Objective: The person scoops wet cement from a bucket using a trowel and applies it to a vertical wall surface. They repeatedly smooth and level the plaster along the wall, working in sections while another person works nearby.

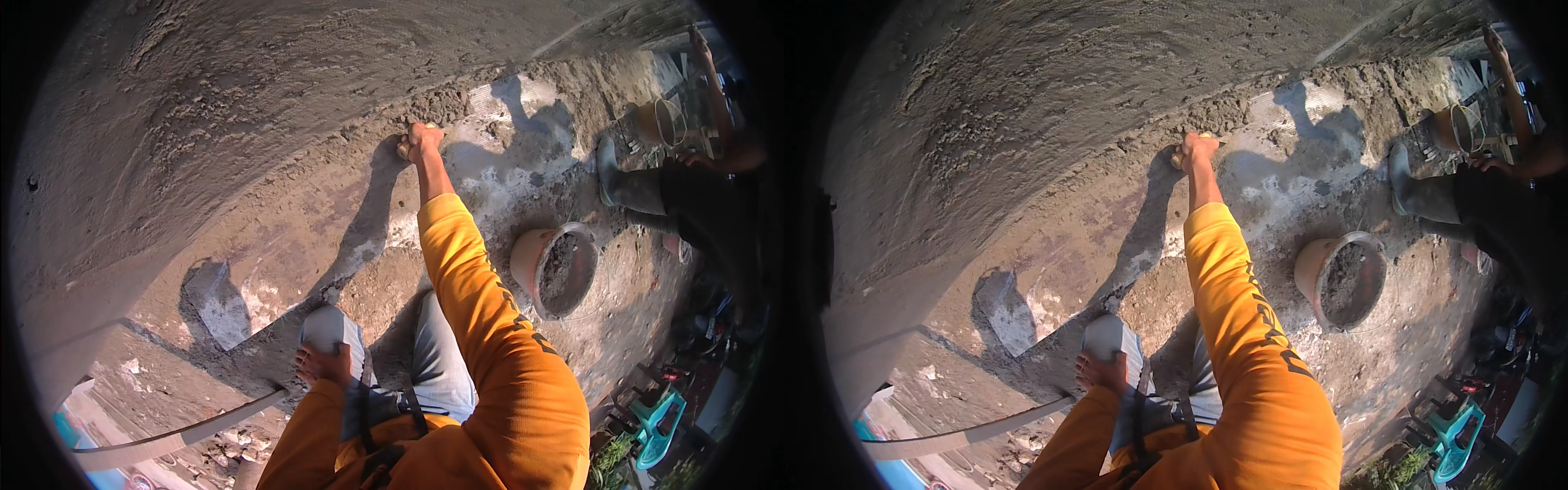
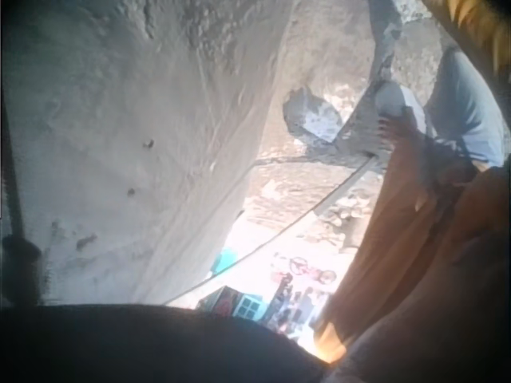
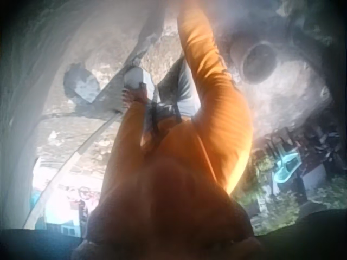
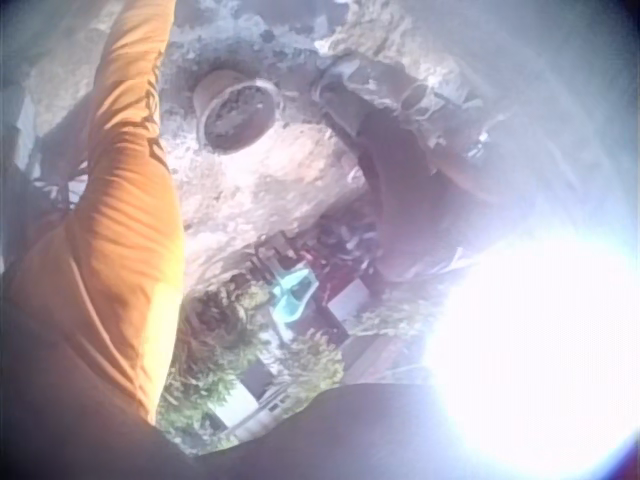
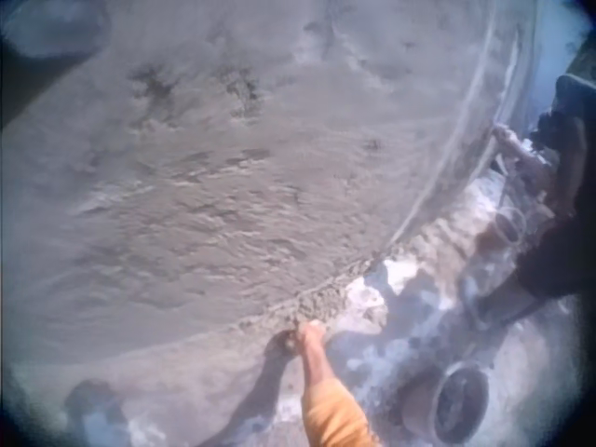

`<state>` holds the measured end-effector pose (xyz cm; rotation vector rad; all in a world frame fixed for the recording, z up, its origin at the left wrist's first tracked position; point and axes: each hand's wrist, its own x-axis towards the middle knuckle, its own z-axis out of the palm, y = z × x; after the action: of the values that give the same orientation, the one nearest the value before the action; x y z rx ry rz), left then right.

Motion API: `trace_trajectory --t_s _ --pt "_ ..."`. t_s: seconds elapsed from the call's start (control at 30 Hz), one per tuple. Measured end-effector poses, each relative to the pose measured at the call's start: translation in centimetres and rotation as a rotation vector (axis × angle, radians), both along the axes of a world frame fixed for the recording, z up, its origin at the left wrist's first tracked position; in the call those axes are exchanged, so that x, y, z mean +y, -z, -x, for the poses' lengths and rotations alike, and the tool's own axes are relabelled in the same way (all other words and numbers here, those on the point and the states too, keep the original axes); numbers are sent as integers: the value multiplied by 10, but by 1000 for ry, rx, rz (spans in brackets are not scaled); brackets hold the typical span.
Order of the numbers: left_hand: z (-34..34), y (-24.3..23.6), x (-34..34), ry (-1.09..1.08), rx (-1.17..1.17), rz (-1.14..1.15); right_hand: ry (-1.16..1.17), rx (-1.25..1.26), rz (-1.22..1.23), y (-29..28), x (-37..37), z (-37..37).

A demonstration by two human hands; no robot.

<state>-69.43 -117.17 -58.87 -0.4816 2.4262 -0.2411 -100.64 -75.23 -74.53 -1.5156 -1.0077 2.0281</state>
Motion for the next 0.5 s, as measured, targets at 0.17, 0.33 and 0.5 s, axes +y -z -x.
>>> trace_trajectory --t_s 0.17,0.33,0.5 --pt "0 -5 1 -2 -16 -18 -25 -13 11 -33 -7 -23" --pt "-2 -4 1 -20 -6 -39 -15 -14 -24 -49 -9 -60" --pt "3 -18 12 -68 -7 -87 -65 -242 -163 -32 13 -111"
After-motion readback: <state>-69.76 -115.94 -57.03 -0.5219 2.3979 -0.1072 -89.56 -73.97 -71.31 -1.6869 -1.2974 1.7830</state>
